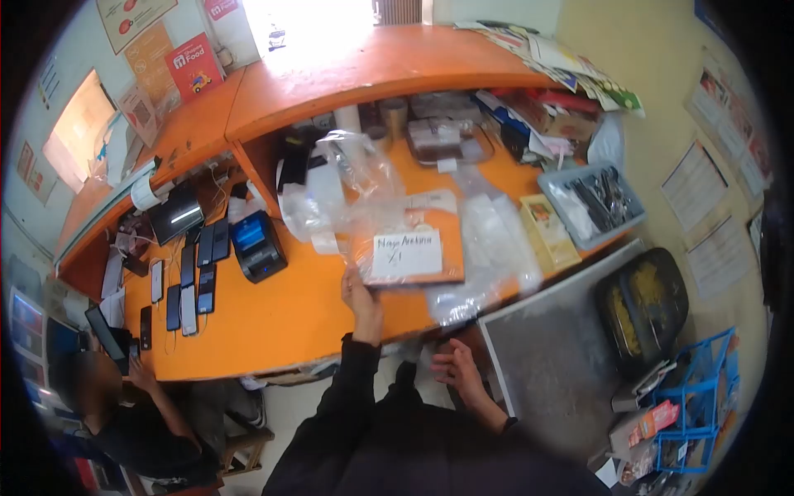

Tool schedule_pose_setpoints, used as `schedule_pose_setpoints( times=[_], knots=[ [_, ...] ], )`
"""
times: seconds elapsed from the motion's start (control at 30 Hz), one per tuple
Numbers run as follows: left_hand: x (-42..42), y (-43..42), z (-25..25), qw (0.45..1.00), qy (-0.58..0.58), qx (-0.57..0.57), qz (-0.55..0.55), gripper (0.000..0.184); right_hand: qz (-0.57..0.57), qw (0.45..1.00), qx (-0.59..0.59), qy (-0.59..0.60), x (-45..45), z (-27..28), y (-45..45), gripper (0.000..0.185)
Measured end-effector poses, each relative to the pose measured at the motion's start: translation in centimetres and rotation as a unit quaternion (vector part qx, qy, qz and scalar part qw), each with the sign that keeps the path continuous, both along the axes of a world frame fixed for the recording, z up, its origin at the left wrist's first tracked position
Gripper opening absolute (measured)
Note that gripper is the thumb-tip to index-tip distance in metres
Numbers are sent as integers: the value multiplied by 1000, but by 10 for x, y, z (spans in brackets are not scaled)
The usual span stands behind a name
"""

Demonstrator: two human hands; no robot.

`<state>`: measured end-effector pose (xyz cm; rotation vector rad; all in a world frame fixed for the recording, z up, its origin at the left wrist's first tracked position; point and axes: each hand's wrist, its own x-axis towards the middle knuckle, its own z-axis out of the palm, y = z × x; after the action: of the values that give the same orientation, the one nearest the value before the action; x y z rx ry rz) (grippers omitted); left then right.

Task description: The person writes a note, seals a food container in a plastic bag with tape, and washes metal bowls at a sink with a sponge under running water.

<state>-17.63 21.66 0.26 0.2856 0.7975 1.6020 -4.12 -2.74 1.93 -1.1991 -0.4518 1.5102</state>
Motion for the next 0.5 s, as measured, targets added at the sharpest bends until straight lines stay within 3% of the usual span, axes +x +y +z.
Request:
schedule_pose_setpoints(
  times=[0.2, 0.23, 0.3, 0.33, 0.43, 0.47, 0.5],
  knots=[
    [68, 128, -2, 997, -51, -46, 42, 20, -58, 998, -18, -26, -4, -6, 48, 50],
    [73, 144, -8, 997, -3, -44, 57, 18, -74, 996, -24, -30, -3, -8, 49, 49],
    [77, 186, -71, 991, 96, -40, 86, 15, -103, 993, -39, -42, -2, -8, 44, 48],
    [69, 208, -117, 997, -7, 19, 74, 10, -115, 991, -52, -45, -1, -12, 40, 48],
    [80, 190, -87, 978, 153, -70, 126, 11, -149, 984, -93, -40, 0, -21, 29, 47],
    [85, 190, -87, 968, 198, -68, 138, 19, -156, 982, -102, -36, 1, -25, 26, 47],
    [88, 194, -92, 971, 189, -66, 127, 22, -165, 980, -109, -31, 1, -29, 25, 47]
  ],
)
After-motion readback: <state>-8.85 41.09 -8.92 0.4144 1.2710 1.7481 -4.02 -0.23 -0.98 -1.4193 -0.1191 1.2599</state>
